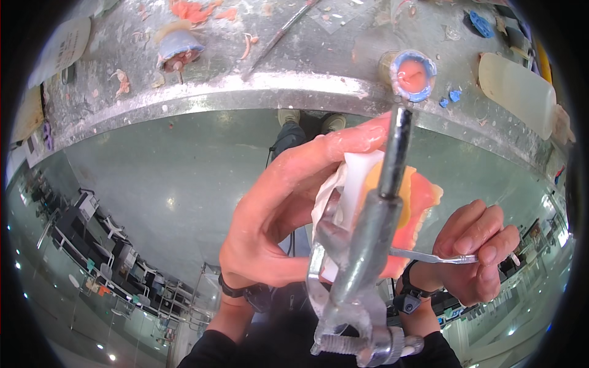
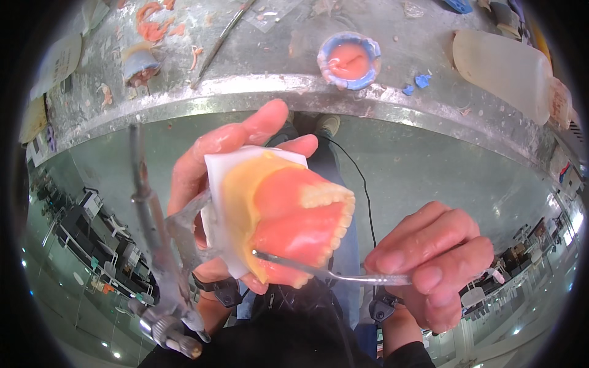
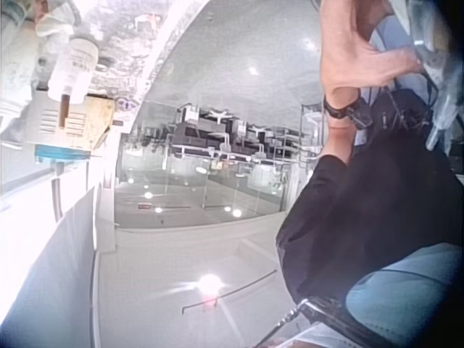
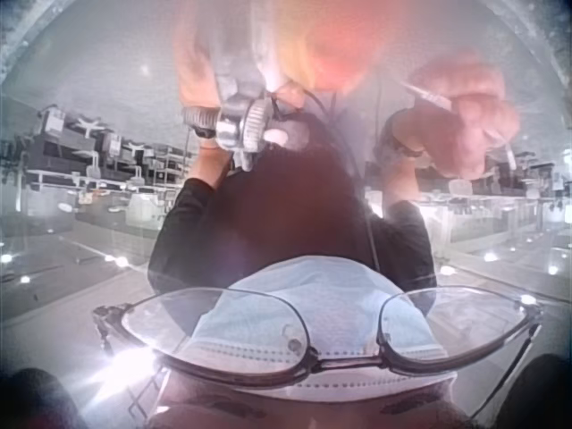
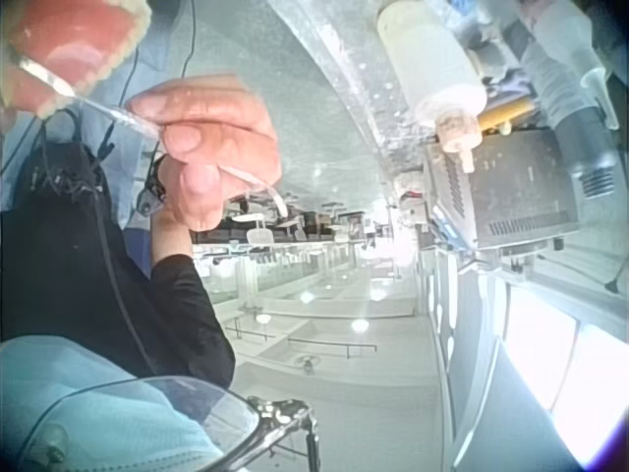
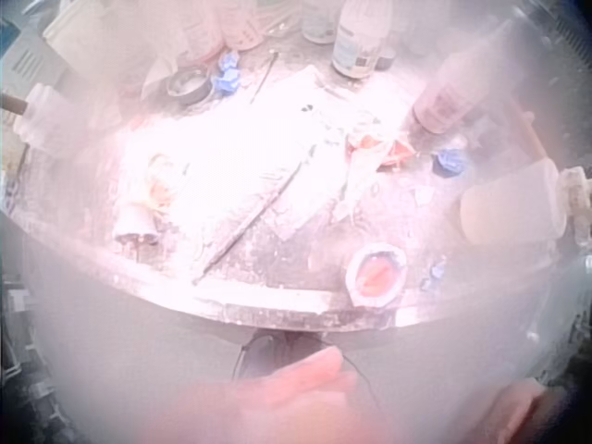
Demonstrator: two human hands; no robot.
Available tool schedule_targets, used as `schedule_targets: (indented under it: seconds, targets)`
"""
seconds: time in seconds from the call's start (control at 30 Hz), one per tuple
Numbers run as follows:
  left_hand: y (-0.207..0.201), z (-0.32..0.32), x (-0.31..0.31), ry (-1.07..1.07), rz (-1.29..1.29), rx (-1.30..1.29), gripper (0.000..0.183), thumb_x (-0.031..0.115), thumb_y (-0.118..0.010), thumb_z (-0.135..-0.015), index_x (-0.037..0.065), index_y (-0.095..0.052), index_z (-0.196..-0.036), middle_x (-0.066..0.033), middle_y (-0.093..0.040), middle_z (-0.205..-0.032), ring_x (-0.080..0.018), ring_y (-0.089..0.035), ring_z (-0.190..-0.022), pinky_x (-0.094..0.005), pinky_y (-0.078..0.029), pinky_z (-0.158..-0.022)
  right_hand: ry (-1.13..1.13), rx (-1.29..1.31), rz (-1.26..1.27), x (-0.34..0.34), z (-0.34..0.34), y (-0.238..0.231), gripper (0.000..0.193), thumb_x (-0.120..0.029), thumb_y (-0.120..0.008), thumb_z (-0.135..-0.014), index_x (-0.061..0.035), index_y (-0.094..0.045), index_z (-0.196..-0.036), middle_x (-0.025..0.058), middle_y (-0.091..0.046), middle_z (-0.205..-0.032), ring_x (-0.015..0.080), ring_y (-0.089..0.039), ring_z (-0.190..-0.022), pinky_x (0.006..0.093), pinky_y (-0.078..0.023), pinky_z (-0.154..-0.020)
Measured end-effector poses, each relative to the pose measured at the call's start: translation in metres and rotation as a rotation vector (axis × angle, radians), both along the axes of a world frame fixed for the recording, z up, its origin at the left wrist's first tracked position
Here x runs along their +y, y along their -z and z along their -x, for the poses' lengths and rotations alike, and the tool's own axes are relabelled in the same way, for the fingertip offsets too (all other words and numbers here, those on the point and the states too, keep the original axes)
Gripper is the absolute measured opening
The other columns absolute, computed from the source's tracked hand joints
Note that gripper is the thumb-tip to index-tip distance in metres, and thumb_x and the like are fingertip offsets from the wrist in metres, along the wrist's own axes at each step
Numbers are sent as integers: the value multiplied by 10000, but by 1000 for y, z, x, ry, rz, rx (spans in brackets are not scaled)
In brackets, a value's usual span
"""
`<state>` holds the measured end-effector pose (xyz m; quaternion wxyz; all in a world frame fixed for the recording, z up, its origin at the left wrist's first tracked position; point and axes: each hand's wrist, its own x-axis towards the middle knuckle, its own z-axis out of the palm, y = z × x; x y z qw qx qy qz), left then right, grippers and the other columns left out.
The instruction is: The person applies pink material to a dental model using a metal tool, then detaches the model from a metal frame. They carry the model to a machine and place it inside.
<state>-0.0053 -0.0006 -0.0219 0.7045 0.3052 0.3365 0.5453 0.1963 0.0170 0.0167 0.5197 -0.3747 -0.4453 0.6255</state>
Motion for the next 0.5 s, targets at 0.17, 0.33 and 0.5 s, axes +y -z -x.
schedule_targets:
  seconds: [0.17, 0.33, 0.5]
  targets:
    - [-1, 3, -1, 19, 8, -30, 938, 374, -823, -553, 98, -342, -1309, -283, -332, -1330, -431, -473, -1122, -531, -446, -898, 3, 3, 33, -3, 3, 2, 140, -206, -531, -862, -67, -524, -876, 148, -561, -823, 212, -532, -659, 255, -491, -558]
    - [-11, 2, -3, 29, 173, -3, 839, 292, -790, -627, 82, -347, -1308, -286, -348, -1319, -429, -480, -1113, -523, -457, -889, 48, 152, 58, -1, 3, 9, 119, -189, -535, -848, -74, -527, -875, 150, -555, -832, 195, -502, -659, 243, -479, -562]
    - [-25, 2, 4, 11, 395, -325, 912, 168, -787, -589, -3, -294, -1336, -267, -349, -1332, -356, -434, -1179, -455, -383, -954, -15, 178, 75, 1, -5, 11, 100, -176, -543, -829, -87, -533, -875, 148, -557, -829, 188, -498, -662, 231, -447, -538]
